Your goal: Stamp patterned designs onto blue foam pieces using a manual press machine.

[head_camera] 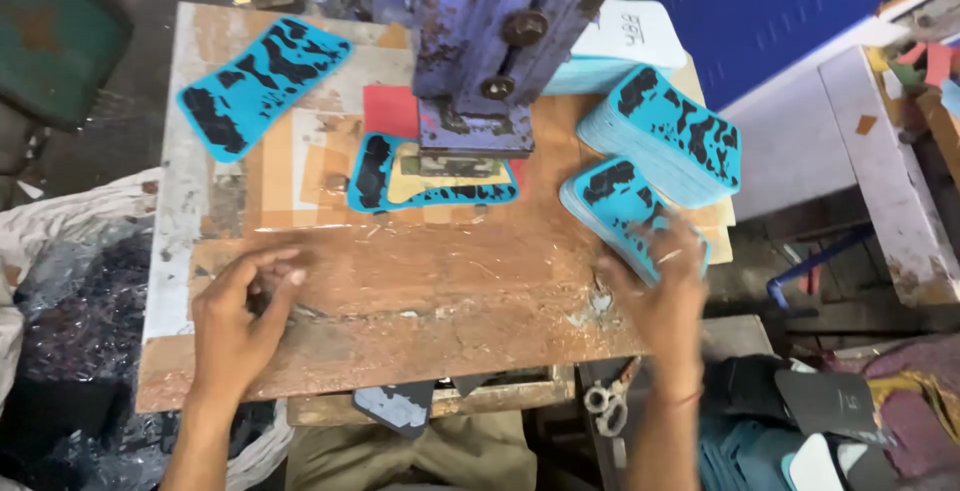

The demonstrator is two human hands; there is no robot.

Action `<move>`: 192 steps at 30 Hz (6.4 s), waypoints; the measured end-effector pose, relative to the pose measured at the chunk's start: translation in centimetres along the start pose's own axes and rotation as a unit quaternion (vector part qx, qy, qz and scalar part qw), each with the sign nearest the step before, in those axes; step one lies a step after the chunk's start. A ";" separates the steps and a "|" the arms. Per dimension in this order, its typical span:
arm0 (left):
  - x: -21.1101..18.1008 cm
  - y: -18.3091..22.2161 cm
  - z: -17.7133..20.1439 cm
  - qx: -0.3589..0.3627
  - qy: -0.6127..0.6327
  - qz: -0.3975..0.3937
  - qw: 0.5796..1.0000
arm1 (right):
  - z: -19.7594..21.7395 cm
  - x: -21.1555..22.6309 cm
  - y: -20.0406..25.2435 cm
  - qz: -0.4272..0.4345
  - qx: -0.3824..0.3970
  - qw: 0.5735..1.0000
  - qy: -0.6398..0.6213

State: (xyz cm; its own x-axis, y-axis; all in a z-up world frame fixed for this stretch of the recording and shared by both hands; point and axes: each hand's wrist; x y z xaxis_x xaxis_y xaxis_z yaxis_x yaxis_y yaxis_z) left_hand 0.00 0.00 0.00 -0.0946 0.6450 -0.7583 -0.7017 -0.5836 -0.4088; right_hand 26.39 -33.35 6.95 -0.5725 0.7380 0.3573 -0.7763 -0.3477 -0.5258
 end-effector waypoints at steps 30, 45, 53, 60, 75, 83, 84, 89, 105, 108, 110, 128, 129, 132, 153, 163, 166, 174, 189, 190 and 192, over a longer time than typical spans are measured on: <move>0.1 -2.8 -1.4 0.010 -0.067 0.005 0.998 | -8.2 9.2 8.3 0.063 0.144 0.980 -0.120; 0.3 -7.3 -8.0 -0.005 -0.135 -0.215 0.967 | -6.7 12.9 12.2 0.117 0.199 0.973 -0.028; 6.0 1.8 8.5 0.127 0.026 0.236 0.963 | -11.2 12.2 6.7 0.193 0.227 0.954 0.016; 6.7 1.7 5.2 0.095 0.135 0.158 0.974 | -16.7 14.7 3.0 0.203 0.116 0.972 0.017; 6.5 2.4 5.8 0.097 0.170 0.168 0.966 | -9.9 11.1 8.3 0.167 0.236 0.954 -0.079; 6.9 3.3 5.6 0.087 0.167 0.161 0.969 | -8.2 11.3 9.7 0.138 0.230 0.959 -0.094; 7.1 3.4 5.6 0.080 0.182 0.170 0.965 | -8.0 11.6 9.5 0.131 0.224 0.959 -0.110; 7.2 4.2 5.1 0.018 0.152 0.150 0.977 | -9.9 1.2 15.1 -0.070 0.083 0.963 -0.248; 13.1 -15.9 1.6 -0.104 -0.031 0.054 0.993 | -20.5 -17.6 28.1 -0.440 0.034 0.879 -0.181; 11.8 -10.0 2.9 -0.161 -0.061 -0.066 0.983 | -20.6 -16.7 27.7 -0.537 0.018 0.792 -0.290; 8.7 -6.7 3.6 -0.142 -0.072 -0.073 0.985 | -20.5 -16.7 27.8 -0.509 0.008 0.818 -0.268; 3.8 -4.9 0.2 0.053 -0.053 -0.012 0.997 | -1.8 -9.3 14.1 -0.308 -0.179 0.931 -0.081; 3.3 -5.7 -0.5 0.091 -0.091 -0.031 0.991 | 0.7 -6.9 10.9 -0.296 -0.189 0.931 -0.095; 4.2 -9.7 -5.0 0.079 -0.040 -0.082 0.993 | 2.0 -2.3 1.1 -0.084 -0.039 0.996 0.002; 14.3 6.9 11.2 0.146 0.137 0.339 0.919 | -5.5 8.9 11.3 0.162 0.264 0.949 -0.053; 7.2 2.3 6.8 0.163 0.101 0.186 0.964 | -13.1 13.4 4.3 0.191 0.200 0.961 0.016; 7.4 2.0 6.9 0.167 0.161 0.210 0.950 | -14.9 14.5 0.9 0.194 0.235 0.951 0.054; 7.1 2.4 6.6 0.151 0.172 0.251 0.941 | -15.4 16.7 2.9 0.178 0.181 0.967 0.038; 6.9 3.1 6.0 0.118 0.077 0.212 0.967 | -8.5 11.0 9.0 0.119 0.265 0.949 -0.121; 6.7 2.8 5.9 0.119 0.077 0.208 0.968 | -8.5 10.9 9.0 0.118 0.262 0.950 -0.121; 6.4 2.7 5.8 0.117 0.044 0.216 0.968 | -8.4 10.8 9.2 0.116 0.251 0.952 -0.131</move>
State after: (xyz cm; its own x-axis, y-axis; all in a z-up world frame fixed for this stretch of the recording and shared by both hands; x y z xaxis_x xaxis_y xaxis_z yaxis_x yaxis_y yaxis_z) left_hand -6.64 5.43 -3.02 -0.3616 0.3140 -0.8779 -0.7513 -0.6558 0.0748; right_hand 15.25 -23.69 -0.53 -0.7395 0.4612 0.4903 -0.6114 -0.7650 -0.2026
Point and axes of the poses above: each hand's wrist, its own y-axis away from the middle knuckle, its own z-axis out of the back of the hand, x = y × z, and after that the axes turned 14 degrees about -z, right-handed
